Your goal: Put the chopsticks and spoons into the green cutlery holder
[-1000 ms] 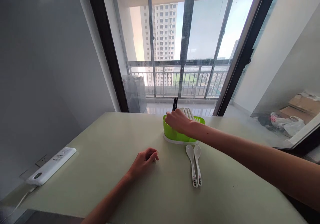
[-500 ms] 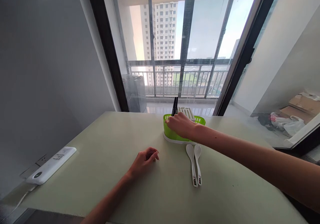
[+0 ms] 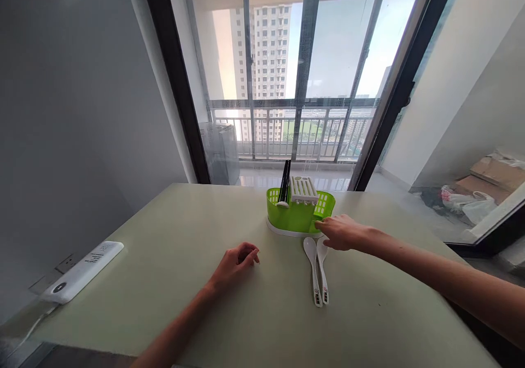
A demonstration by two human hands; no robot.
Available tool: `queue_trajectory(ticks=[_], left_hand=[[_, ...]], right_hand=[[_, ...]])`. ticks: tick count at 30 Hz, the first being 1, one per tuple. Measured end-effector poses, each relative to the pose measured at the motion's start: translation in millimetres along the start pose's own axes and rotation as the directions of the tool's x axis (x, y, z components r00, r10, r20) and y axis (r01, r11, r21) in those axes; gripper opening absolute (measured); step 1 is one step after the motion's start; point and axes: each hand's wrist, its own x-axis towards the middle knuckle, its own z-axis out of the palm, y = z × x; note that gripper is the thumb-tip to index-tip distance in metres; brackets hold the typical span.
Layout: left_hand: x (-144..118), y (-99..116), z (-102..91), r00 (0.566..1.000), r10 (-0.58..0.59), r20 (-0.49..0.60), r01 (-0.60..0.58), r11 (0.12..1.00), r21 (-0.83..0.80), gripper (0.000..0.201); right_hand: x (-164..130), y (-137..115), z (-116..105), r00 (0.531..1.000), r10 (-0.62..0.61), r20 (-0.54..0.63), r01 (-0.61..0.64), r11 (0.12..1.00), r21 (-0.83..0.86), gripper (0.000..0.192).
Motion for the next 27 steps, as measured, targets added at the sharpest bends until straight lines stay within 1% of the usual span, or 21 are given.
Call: queue_trajectory(ticks=[2, 3, 5, 9, 12, 14, 16, 17, 19, 21, 23, 25, 27], left_hand=[[0, 0, 0.0, 1.000, 0.003, -0.001, -0.003, 1.000, 0.002, 0.036], [0, 0, -0.1, 1.000, 0.005, 0.001, -0.005, 1.000, 0.003, 0.036], [0, 1, -0.3, 1.000, 0.005, 0.001, -0.005, 1.000, 0.003, 0.036], [0, 2, -0.3, 1.000, 0.002, -0.004, -0.002, 1.000, 0.006, 0.037], [0, 3, -0.1, 1.000, -0.009, -0.002, 0.009, 1.000, 0.013, 0.038], [0, 3, 0.0, 1.000, -0.004, -0.001, 0.004, 1.000, 0.009, 0.038], [-1, 3, 0.1, 1.000, 0.006, -0.002, -0.006, 1.000, 0.006, 0.037], [-1, 3, 0.2, 1.000, 0.010, -0.004, -0.010, 1.000, 0.005, 0.037], [-1, 3, 0.4, 1.000, 0.011, -0.007, -0.011, 1.000, 0.003, 0.037], [-1, 3, 0.4, 1.000, 0.007, -0.004, -0.007, 1.000, 0.000, 0.037], [-1, 4, 0.3, 1.000, -0.001, 0.001, 0.001, 1.000, -0.004, 0.038], [-1, 4, -0.1, 1.000, -0.002, 0.001, 0.002, 1.000, -0.008, 0.038], [0, 3, -0.4, 1.000, -0.001, -0.003, 0.001, 1.000, -0.009, 0.039]], right_hand=[[2, 6, 17, 0.998, 0.013, 0.056, -0.017, 0.997, 0.071, 0.034], [3, 7, 23, 0.996, 0.013, 0.090, -0.023, 0.994, 0.104, 0.033], [5, 6, 29, 0.995, 0.003, 0.099, -0.020, 0.985, 0.169, 0.030], [4, 11, 29, 0.989, 0.001, 0.149, -0.048, 0.948, 0.314, 0.027], [0, 22, 17, 0.976, -0.004, 0.219, -0.084, 0.917, 0.390, 0.023], [-4, 29, 0, 0.970, 0.007, 0.245, -0.110, 0.906, 0.409, 0.020], [-10, 31, -26, 0.972, 0.024, 0.235, -0.121, 0.905, 0.408, 0.021], [-14, 30, -41, 0.978, 0.018, 0.209, -0.104, 0.908, 0.406, 0.025], [-20, 25, -75, 0.990, -0.063, 0.123, 0.009, 0.917, 0.399, 0.031], [-22, 19, -109, 0.997, -0.063, 0.033, 0.049, 0.942, 0.332, 0.033], [-21, 11, -140, 0.996, -0.028, -0.079, 0.049, 0.961, 0.272, 0.033], [-15, 2, -165, 0.973, 0.039, -0.226, 0.016, 0.971, 0.240, 0.034], [-6, -10, -182, 0.924, 0.104, -0.368, -0.028, 0.978, 0.205, 0.036]])
